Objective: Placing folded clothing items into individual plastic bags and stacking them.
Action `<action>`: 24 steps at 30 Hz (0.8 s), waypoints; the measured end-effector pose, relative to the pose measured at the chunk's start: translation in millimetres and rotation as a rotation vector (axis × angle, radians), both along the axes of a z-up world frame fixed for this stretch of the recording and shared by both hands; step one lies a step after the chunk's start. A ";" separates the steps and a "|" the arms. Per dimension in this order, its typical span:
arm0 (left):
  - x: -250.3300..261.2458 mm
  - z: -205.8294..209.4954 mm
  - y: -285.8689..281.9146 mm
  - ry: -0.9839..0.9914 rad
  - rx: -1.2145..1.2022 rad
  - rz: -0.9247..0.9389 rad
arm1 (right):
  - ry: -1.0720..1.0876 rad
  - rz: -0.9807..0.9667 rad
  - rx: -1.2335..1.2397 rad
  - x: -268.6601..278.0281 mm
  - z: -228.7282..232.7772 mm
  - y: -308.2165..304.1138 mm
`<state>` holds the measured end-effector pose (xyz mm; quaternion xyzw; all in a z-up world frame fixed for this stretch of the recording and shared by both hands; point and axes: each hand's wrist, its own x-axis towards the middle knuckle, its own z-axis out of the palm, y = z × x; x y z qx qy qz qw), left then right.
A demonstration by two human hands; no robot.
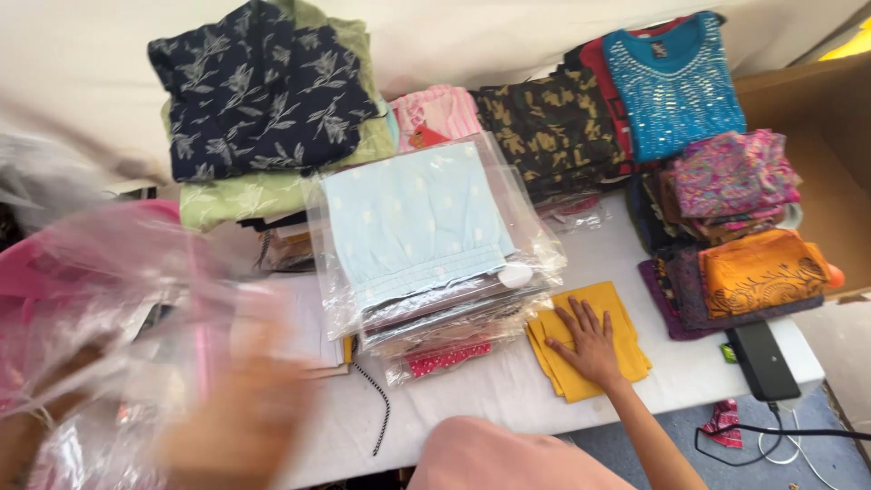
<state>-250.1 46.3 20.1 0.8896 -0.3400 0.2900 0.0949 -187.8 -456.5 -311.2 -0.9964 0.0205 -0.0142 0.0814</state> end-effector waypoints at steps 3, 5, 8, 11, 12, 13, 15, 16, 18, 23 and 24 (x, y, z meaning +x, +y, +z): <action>35.0 51.1 -122.3 -0.036 0.019 -0.304 | 0.136 0.052 0.062 7.3 1.7 -14.0; 33.9 32.5 -180.9 -0.053 0.034 -0.506 | 0.158 0.008 0.469 12.0 -14.9 -37.6; 13.9 -11.0 -258.3 -0.001 -0.008 -0.647 | 0.083 -0.054 1.462 6.3 60.3 -42.4; -3.7 -97.8 -314.2 0.215 0.235 -0.729 | 0.018 0.505 2.109 -13.6 172.7 -21.6; -5.9 -118.2 -325.3 0.214 0.238 -0.740 | 0.005 0.498 2.110 -18.5 173.9 -30.8; -8.4 -138.7 -337.0 0.178 0.176 -0.669 | 0.035 0.300 1.952 -23.4 175.5 -40.8; -11.7 -176.6 -356.9 0.143 0.113 -0.604 | 0.054 0.102 1.784 -37.8 207.6 -42.0; -12.5 -194.0 -364.9 0.227 0.099 -0.640 | 0.000 0.308 1.424 -46.8 238.1 -33.0; -13.2 -218.9 -380.1 0.309 0.086 -0.671 | -0.047 0.494 1.051 -51.2 272.9 -17.8; -29.2 -215.2 -393.4 0.353 0.145 -0.647 | 0.213 0.289 0.783 -26.8 248.2 -1.4; -36.0 -219.8 -397.8 0.356 0.144 -0.643 | 0.217 0.291 0.784 -26.4 237.5 -4.2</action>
